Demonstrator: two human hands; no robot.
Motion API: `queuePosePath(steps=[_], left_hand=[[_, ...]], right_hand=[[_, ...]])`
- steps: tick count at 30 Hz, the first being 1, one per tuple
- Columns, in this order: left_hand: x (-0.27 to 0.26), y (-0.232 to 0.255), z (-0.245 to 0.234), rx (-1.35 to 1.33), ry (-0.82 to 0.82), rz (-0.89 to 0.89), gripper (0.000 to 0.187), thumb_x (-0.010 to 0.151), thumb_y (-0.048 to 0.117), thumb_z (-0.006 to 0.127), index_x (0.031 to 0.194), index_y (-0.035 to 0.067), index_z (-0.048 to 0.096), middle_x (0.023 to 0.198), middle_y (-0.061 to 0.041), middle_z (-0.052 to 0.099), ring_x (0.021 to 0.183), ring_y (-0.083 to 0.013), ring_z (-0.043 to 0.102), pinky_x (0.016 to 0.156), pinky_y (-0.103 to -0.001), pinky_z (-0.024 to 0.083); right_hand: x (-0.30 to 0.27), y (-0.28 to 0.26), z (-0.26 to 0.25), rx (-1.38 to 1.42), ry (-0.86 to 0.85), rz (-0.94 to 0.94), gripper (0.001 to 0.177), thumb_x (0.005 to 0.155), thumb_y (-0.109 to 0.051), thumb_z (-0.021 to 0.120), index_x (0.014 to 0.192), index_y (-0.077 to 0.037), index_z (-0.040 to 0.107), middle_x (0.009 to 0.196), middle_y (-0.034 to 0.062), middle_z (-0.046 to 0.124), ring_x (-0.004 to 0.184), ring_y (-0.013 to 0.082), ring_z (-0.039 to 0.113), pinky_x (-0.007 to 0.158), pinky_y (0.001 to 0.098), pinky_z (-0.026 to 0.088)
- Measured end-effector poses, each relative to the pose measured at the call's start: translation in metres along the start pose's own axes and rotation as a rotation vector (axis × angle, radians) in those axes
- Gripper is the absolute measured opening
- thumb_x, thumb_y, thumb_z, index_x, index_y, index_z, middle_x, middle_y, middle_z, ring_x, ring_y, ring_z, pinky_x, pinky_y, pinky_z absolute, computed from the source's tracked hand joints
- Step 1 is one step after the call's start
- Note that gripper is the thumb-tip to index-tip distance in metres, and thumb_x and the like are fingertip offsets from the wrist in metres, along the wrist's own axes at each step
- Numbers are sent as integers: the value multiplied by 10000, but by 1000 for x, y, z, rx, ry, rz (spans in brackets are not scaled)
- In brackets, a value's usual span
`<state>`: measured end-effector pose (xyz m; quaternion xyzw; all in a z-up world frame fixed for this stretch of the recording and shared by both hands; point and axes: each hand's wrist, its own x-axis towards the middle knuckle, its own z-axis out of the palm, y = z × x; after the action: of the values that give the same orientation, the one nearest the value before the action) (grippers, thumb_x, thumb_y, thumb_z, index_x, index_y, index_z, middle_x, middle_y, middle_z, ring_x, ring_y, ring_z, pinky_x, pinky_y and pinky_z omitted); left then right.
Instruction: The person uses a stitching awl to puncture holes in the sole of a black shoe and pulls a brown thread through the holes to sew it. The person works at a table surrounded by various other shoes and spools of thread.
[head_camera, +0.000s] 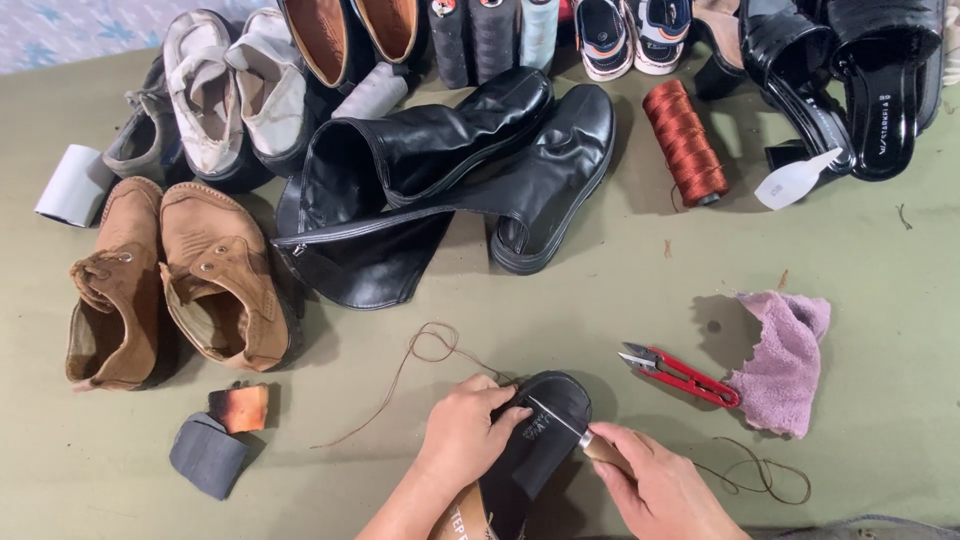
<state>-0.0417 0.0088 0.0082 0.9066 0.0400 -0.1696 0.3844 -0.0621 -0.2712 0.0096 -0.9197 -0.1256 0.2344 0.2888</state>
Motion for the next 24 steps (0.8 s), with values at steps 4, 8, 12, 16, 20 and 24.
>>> queuePosePath(steps=[4, 8, 12, 16, 20, 24], left_hand=[[0, 2, -2, 4, -3, -11, 348, 942, 470, 672, 1170, 227, 774, 930, 75, 645, 830, -170, 646, 670, -349, 530], [-1, 2, -2, -12, -4, -10, 320, 947, 442, 684, 1165, 228, 778, 873, 68, 605, 784, -165, 620, 643, -335, 515], [-1, 2, -2, -14, -13, -23, 304, 945, 455, 679, 1141, 247, 781, 868, 66, 594, 792, -167, 615, 655, -338, 510], [-1, 2, -2, -6, -2, -13, 279, 942, 454, 683, 1091, 241, 783, 870, 65, 603, 791, -177, 617, 647, -352, 506], [-1, 3, -3, -3, -6, -8, 281, 949, 443, 676, 1106, 236, 784, 864, 66, 595, 778, -178, 613, 636, -348, 503], [0, 0, 0, 10, 10, 10, 285, 941, 444, 674, 1101, 235, 783, 911, 69, 642, 824, -190, 639, 652, -367, 517]], right_hand=[[0, 3, 4, 20, 18, -62, 465, 940, -384, 585, 1393, -291, 536, 1209, -52, 746, 992, 200, 762, 811, 376, 614], [0, 3, 4, 11, 14, -70, 499, 942, -369, 577, 1431, -285, 518, 1231, -49, 749, 1007, 207, 761, 803, 379, 623], [-1, 3, 4, 12, 6, -50, 495, 948, -390, 564, 1430, -291, 517, 1208, -54, 760, 983, 201, 774, 801, 374, 631], [0, 6, 7, 16, 11, -65, 507, 945, -378, 571, 1440, -290, 512, 1222, -57, 761, 1022, 203, 763, 827, 379, 623], [0, 3, 4, 38, -2, -57, 529, 942, -364, 567, 1465, -319, 500, 1227, -66, 766, 1009, 204, 771, 831, 373, 626], [1, 3, 7, 66, 32, -136, 538, 944, -323, 580, 1475, -302, 500, 1188, -64, 795, 994, 162, 797, 828, 344, 644]])
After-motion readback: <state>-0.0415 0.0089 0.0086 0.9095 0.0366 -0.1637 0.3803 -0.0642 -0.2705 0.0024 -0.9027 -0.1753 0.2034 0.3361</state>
